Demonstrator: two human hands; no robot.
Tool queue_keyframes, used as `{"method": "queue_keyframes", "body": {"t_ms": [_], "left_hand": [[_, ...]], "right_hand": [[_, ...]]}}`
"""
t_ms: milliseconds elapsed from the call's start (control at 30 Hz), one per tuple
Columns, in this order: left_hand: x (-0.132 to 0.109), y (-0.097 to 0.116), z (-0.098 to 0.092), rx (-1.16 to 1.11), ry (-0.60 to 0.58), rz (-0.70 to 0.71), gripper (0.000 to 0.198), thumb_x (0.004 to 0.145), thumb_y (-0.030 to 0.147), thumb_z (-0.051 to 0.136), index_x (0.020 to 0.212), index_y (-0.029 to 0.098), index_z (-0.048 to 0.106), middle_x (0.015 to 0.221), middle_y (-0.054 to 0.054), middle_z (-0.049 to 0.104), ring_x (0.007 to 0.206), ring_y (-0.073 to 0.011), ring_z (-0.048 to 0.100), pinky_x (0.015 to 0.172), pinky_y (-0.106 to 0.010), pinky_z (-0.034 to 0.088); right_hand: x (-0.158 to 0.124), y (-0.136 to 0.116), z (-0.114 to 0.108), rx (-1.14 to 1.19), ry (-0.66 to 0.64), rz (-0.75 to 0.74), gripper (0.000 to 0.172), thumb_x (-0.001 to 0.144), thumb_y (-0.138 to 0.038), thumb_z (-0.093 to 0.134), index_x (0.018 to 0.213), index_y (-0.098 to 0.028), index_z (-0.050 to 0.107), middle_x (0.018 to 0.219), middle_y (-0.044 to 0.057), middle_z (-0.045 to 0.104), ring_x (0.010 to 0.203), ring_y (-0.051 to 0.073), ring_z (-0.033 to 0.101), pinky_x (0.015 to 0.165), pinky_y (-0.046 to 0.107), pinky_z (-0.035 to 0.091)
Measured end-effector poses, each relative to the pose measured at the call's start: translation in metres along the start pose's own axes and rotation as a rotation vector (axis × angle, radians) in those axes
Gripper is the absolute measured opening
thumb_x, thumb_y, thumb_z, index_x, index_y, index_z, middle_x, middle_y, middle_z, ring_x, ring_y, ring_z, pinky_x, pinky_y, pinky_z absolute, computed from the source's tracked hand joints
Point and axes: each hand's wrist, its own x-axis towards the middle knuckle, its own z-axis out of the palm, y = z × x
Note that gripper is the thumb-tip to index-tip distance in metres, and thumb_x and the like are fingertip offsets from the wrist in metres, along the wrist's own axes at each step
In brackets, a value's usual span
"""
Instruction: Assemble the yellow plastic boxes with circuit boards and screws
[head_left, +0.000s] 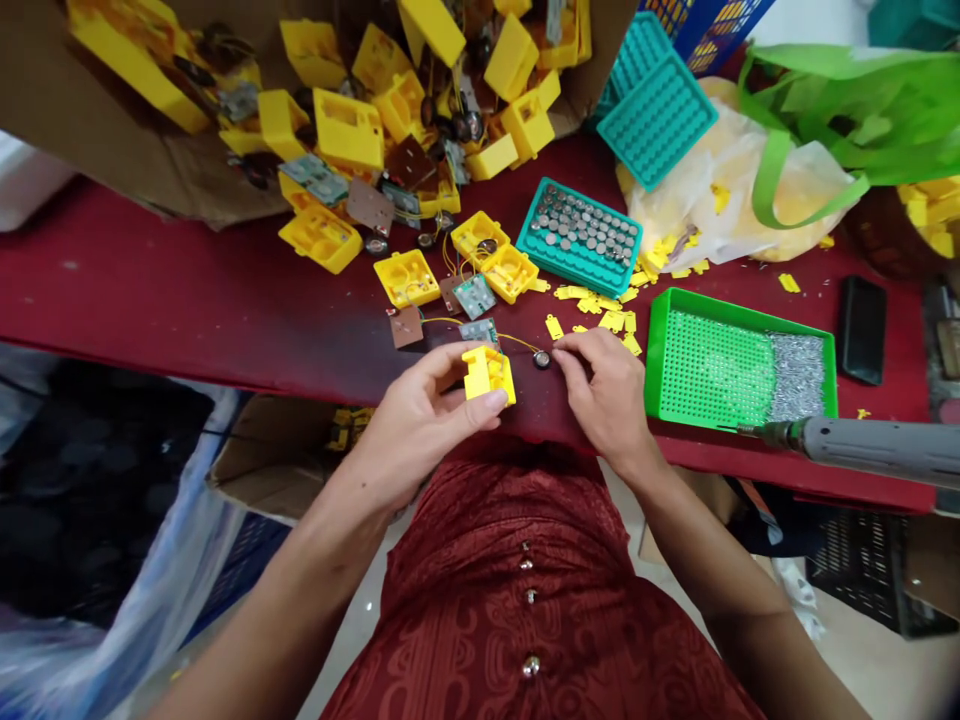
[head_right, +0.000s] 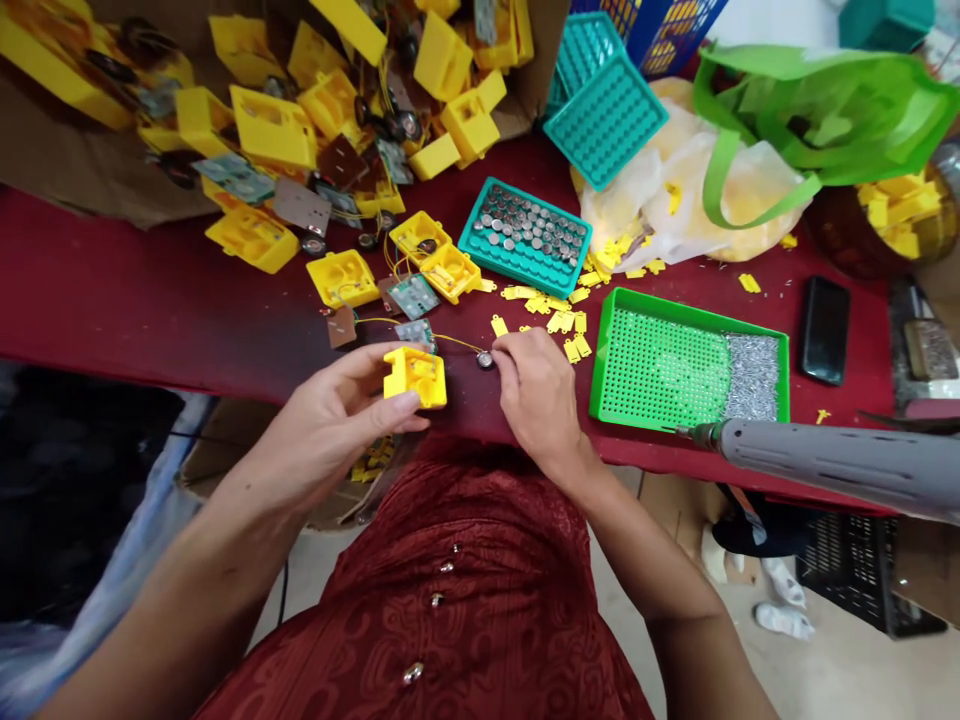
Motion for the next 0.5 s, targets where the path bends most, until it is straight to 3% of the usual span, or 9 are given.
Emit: {"method": "queue_keyframes", "body": {"t_ms": [167,333,400,500], "left_hand": [[-0.006,-0.003,0.000,-0.137,-0.025,-0.082,0.057,0.064,0.030,0.090,0.114,0.019,0.066,0.111,-0.005,0.070,0.092,-0.0165,0.066,0.074,-0.024,0.059],[-0.009,-0.009,0.002,-0.355,-0.001,-0.119,0.033,0.077,0.035,0.081,0.104,0.018,0.072,0.102,-0.005,0.071,0.085,-0.0152,0.067,0.070,-0.024,0.061],[-0.010,-0.011,0.003,-0.424,0.004,-0.142,0.025,0.081,0.030,0.078,0.103,0.019,0.074,0.101,-0.005,0.072,0.085,-0.0151,0.068,0.072,-0.025,0.062],[-0.012,-0.014,0.005,-0.498,-0.003,-0.168,0.018,0.084,0.025,0.074,0.102,0.020,0.075,0.102,-0.005,0.073,0.087,-0.0152,0.069,0.075,-0.025,0.062]], "right_hand": [[-0.008,-0.008,0.006,-0.112,-0.070,0.001,0.016,0.096,-0.024,0.056,0.093,-0.016,0.070,0.094,0.010,0.067,0.090,0.022,0.060,0.082,0.036,0.049],[-0.001,-0.010,0.003,-0.143,-0.124,0.066,0.014,0.092,-0.019,0.060,0.089,-0.014,0.073,0.093,0.011,0.070,0.089,0.023,0.063,0.083,0.039,0.049],[-0.003,-0.012,-0.002,-0.008,-0.092,0.108,0.011,0.089,-0.018,0.064,0.087,-0.016,0.074,0.090,0.008,0.072,0.087,0.021,0.065,0.084,0.038,0.050],[-0.011,-0.021,-0.013,0.386,-0.066,0.191,0.006,0.086,-0.021,0.069,0.087,-0.019,0.075,0.087,0.002,0.075,0.080,0.015,0.067,0.077,0.031,0.054]]}}
